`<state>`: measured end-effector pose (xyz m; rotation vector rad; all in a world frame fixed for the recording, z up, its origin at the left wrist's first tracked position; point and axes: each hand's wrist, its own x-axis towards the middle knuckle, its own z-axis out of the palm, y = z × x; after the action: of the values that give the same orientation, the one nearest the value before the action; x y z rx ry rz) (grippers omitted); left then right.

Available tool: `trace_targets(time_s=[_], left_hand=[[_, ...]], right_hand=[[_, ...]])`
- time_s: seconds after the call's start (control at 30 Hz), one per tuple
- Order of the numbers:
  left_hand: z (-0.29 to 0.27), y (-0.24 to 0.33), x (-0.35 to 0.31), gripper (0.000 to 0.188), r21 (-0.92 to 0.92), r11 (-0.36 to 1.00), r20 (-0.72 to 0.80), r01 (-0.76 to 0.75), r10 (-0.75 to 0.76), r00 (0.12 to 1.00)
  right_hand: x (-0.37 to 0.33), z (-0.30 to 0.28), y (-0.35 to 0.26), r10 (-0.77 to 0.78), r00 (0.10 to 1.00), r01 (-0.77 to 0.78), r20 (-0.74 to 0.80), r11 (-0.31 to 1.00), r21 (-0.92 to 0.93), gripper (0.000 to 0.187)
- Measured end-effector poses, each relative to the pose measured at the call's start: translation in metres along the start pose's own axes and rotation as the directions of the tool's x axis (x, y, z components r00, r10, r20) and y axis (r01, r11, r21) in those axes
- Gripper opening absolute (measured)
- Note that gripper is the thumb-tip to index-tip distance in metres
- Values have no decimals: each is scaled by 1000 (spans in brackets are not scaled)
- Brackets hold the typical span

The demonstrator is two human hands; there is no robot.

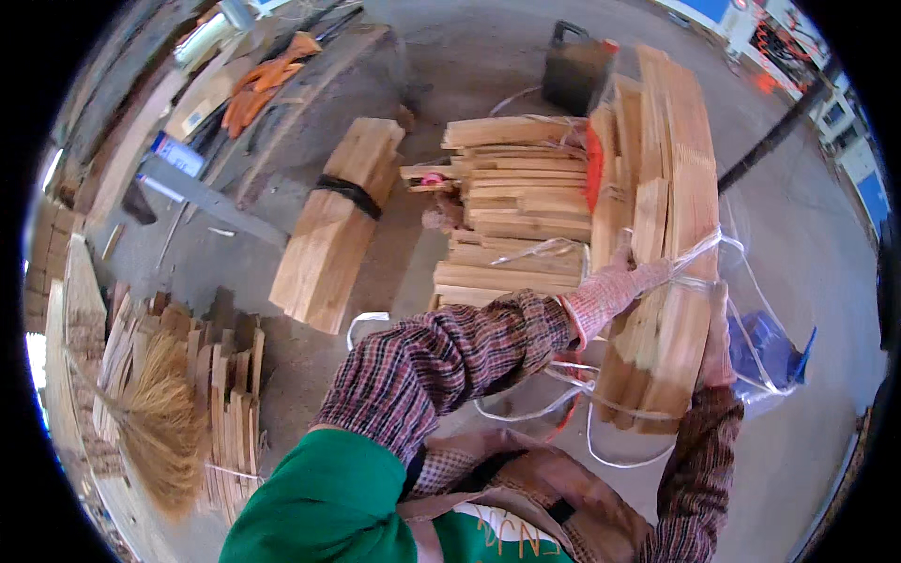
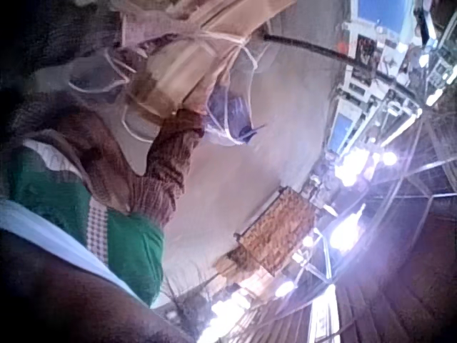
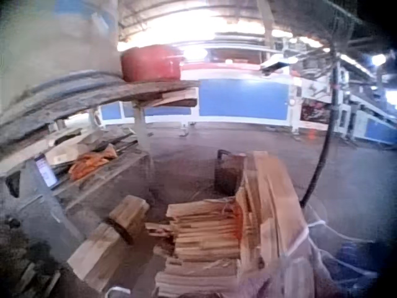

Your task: The person gathers loose wooden planks from a pile on the floor and stacks them into neat bundles. They then secure each bundle by wrapping and tying it with white plastic straps, placing the finished bundles on the floor.

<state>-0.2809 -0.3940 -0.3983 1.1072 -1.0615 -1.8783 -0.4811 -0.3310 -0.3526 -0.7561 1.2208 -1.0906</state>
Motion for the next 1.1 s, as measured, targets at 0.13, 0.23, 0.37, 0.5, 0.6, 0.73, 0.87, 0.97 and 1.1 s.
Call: trace_targets(time_s=[0.13, 0.23, 0.37, 0.5, 0.6, 0.73, 0.87, 0.97, 1.1], left_hand=[[-38, 7, -12, 99, 134, 990, 9, 33, -34, 999], [-56, 6, -22, 86, -328, 945, 232, 5, 75, 970], [-64, -21, -5, 64, -554, 812, 422, 183, 84, 903], [-107, -21, -20, 72, -516, 834, 359, 196, 3, 933], [-111, -16, -23, 74, -453, 881, 259, 134, -14, 966], [-116, -14, -40, 73, -437, 888, 229, 143, -44, 973], [-133, 9, -69, 70, -359, 926, 227, 120, -39, 973], [-158, 24, -97, 70, -323, 946, 157, -27, 82, 984], [-183, 38, -124, 78, -23, 987, -29, -162, 161, 986]], right_hand=[[-3, 31, 19, -34, 999, 32, -6, 967, -252, 70], [-13, 62, 17, -114, 989, 59, -93, 887, -458, 67], [40, 22, 86, -690, 708, 391, 150, 207, -897, 42], [25, 79, 78, -610, 778, 71, 151, -153, -986, 52], [28, 77, 85, -544, 839, 71, -1, 112, -991, 73], [14, 96, 88, -492, 870, 96, -37, 242, -966, 85], [12, 107, 102, -524, 846, 179, 92, 118, -977, 80], [12, 139, 98, -582, 777, 410, 238, 182, -894, 67], [4, 190, 95, -129, 945, 90, 300, 986, 139, 63]])
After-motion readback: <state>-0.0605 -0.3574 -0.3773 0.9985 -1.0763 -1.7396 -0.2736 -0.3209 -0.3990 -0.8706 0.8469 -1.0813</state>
